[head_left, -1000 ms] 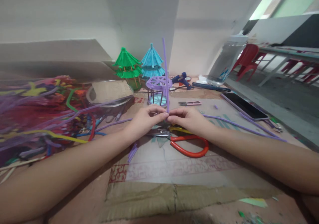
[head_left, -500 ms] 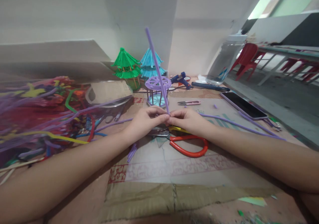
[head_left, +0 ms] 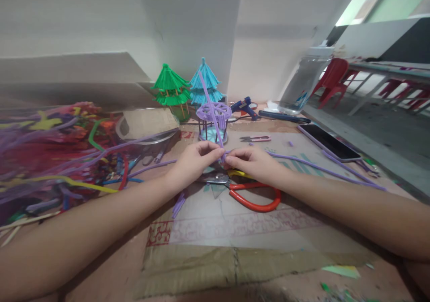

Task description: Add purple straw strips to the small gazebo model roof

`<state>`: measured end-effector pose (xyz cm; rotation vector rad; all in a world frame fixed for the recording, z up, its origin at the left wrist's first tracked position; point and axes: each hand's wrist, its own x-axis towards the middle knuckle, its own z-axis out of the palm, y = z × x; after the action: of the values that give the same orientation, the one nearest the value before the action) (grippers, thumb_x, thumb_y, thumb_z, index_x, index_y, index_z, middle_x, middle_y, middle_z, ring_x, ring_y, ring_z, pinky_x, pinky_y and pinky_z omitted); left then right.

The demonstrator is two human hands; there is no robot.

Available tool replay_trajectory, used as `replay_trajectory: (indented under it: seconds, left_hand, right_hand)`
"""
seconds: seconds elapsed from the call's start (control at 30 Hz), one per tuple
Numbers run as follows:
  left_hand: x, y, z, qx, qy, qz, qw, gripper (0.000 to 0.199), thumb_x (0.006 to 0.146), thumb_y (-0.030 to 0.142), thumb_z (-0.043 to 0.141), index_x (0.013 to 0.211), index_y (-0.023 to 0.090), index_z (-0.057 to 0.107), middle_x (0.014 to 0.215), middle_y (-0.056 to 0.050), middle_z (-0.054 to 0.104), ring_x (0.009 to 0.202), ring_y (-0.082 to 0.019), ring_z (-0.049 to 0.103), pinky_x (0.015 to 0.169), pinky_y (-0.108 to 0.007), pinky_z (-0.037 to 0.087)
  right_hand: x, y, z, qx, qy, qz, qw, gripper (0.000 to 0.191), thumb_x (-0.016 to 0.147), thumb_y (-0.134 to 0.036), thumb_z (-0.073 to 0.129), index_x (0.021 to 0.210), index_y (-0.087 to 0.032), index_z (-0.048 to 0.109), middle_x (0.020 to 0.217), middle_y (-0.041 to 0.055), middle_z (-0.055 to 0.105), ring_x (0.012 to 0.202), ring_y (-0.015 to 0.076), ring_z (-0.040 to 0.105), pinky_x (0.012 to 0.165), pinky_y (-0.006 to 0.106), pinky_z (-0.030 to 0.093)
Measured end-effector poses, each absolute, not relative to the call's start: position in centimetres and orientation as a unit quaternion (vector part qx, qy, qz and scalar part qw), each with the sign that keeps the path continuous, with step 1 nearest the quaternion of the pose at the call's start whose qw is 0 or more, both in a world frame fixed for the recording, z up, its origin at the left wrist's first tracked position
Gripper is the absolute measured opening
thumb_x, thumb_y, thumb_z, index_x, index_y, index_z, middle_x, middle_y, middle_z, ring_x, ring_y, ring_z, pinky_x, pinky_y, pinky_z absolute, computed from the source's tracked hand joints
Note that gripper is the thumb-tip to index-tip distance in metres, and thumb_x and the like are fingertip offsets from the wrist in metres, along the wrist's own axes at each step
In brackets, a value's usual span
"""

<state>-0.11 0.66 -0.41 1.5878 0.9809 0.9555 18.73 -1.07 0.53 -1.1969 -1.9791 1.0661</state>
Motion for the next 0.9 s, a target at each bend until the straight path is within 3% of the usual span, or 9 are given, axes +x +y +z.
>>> replay_trajectory:
  seconds: [0.9]
  left_hand:
    - [-0.25, 0.74, -0.62, 0.667, 0.398, 0.389, 0.495, 0.031, 0.079, 0.048, 0.069, 0.081, 0.017, 0.068, 0.076, -0.001, 0.069, 0.067, -0.013, 0.06, 0.064, -0.025, 0.046]
  right_hand:
    - [19.02, -0.83, 0.22, -0.447, -0.736, 0.419, 0.289, 0.034, 0.088, -0.044, 0.056, 0.077, -0.014, 0.07, 0.074, 0.0031, 0.069, 0.068, 0.0138, 0.06, 0.063, 0.024, 0.047]
